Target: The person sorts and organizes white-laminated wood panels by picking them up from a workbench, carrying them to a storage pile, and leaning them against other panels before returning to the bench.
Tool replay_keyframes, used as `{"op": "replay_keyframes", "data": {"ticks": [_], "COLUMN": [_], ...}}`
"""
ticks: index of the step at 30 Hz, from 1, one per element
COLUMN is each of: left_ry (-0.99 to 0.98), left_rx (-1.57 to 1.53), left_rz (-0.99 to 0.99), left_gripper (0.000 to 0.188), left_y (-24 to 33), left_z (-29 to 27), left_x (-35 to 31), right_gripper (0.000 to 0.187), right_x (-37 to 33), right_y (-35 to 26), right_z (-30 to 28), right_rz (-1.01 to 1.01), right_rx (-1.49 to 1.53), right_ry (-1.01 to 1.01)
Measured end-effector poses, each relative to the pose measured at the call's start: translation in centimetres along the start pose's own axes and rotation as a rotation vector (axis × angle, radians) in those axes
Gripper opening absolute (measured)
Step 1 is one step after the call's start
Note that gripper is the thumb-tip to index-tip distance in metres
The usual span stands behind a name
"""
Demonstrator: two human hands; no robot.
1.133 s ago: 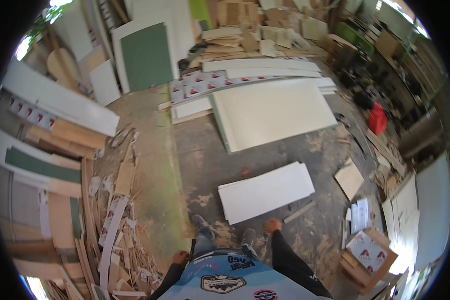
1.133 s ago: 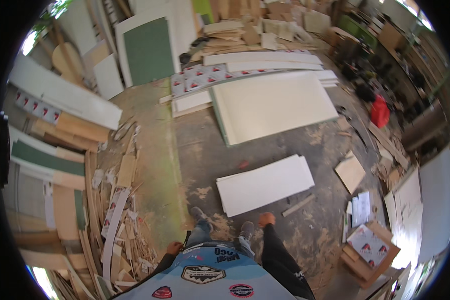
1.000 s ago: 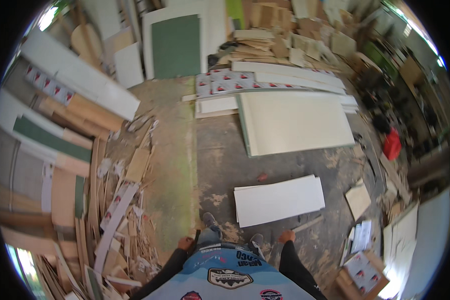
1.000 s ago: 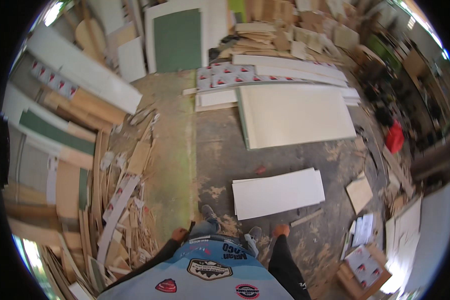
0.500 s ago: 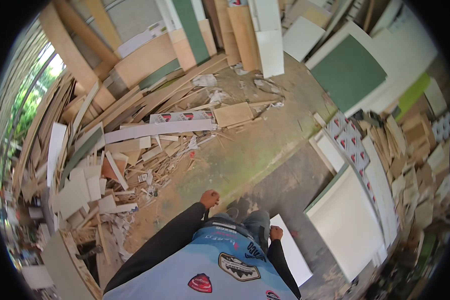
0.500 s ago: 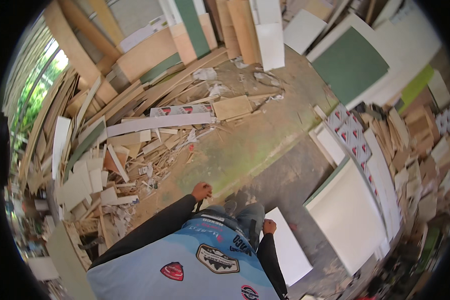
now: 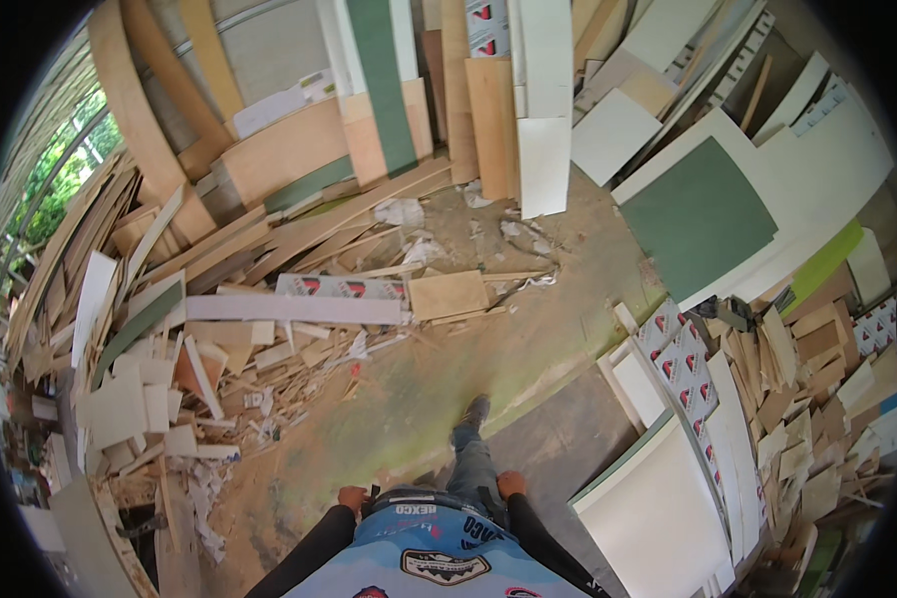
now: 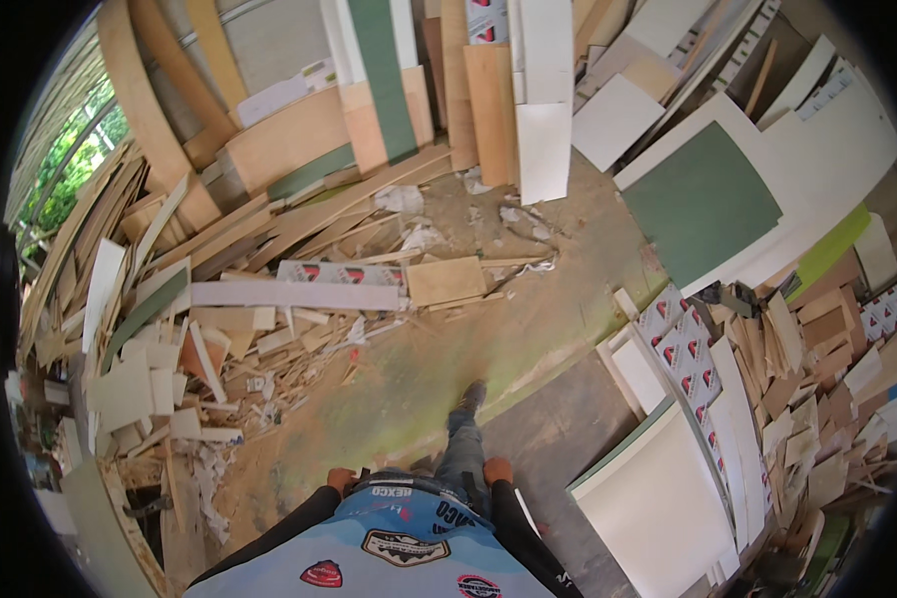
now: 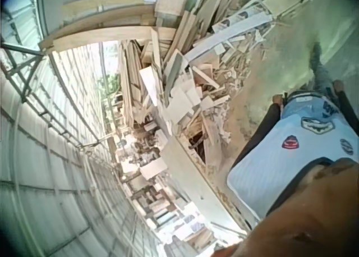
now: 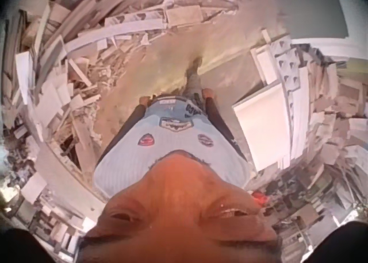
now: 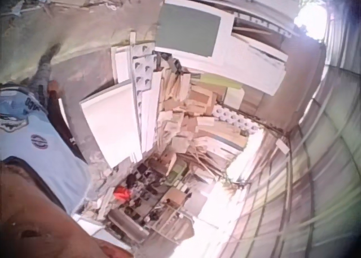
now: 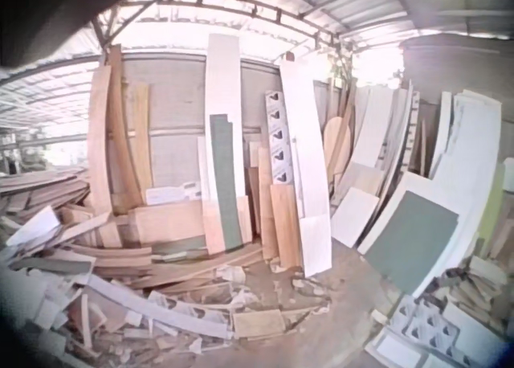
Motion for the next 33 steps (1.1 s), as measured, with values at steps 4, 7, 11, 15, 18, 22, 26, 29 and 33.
{"op": "replay_keyframes", "data": {"ticks": [4, 7, 11, 15, 18, 22, 26, 29, 33], "left_ry": [-0.014, 0.187, 0.263, 0.218, 0.181, -0.164, -0.359, -0.439, -0.354], "left_rx": [0.197, -0.455, -0.694, -1.014, -0.774, 0.405, 0.405, 0.287, 0.297], "left_rz": [0.185, 0.031, 0.016, 0.042, -0.015, 0.242, 0.328, 0.296, 0.354], "left_gripper": [0.018, 0.019, 0.02, 0.018, 0.018, 0.023, 0.025, 0.026, 0.027], "left_y": [7.7, 13.6, 21.9, 26.2, 22.9, 22.2, 23.7, 24.8, 31.5], "left_z": [-3.2, -10.3, -18.8, -20.8, -17.9, -12.1, -12.5, -15.0, -21.6], "left_x": [7.5, 14.8, 19.3, 22.6, 25.3, 27.3, 27.4, 31.9, 43.6], "right_gripper": [0.023, 0.022, 0.018, 0.013, 0.013, 0.015, 0.021, 0.023, 0.016], "right_x": [4.0, 9.4, 11.8, 14.7, 18.3, 23.1, 28.2, 31.1, 34.9], "right_y": [7.1, 16.7, 22.1, 24.4, 22.1, 18.7, 17.6, 20.3, 27.5], "right_z": [-0.2, 3.3, -1.4, -10.7, -16.4, -20.3, -25.3, -28.0, -32.1], "right_rz": [0.076, 0.141, 0.323, 0.483, 0.393, 0.333, 0.117, 0.201, 0.375], "right_rx": [0.544, 0.779, 0.962, 1.274, 1.399, 1.288, 0.795, 0.651, 0.95], "right_ry": [-0.018, -0.067, 0.025, 0.156, 0.253, 0.146, 0.128, 0.109, 0.249]}}
Point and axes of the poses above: each hand's wrist, its own x-axis towards the middle knuckle, its own z-axis out of the palm, y = z × x, the point moved 10 cm from there along x, towards the middle knuckle, and after that the axes turned 2 degrees about -y, right-handed, at the moved point
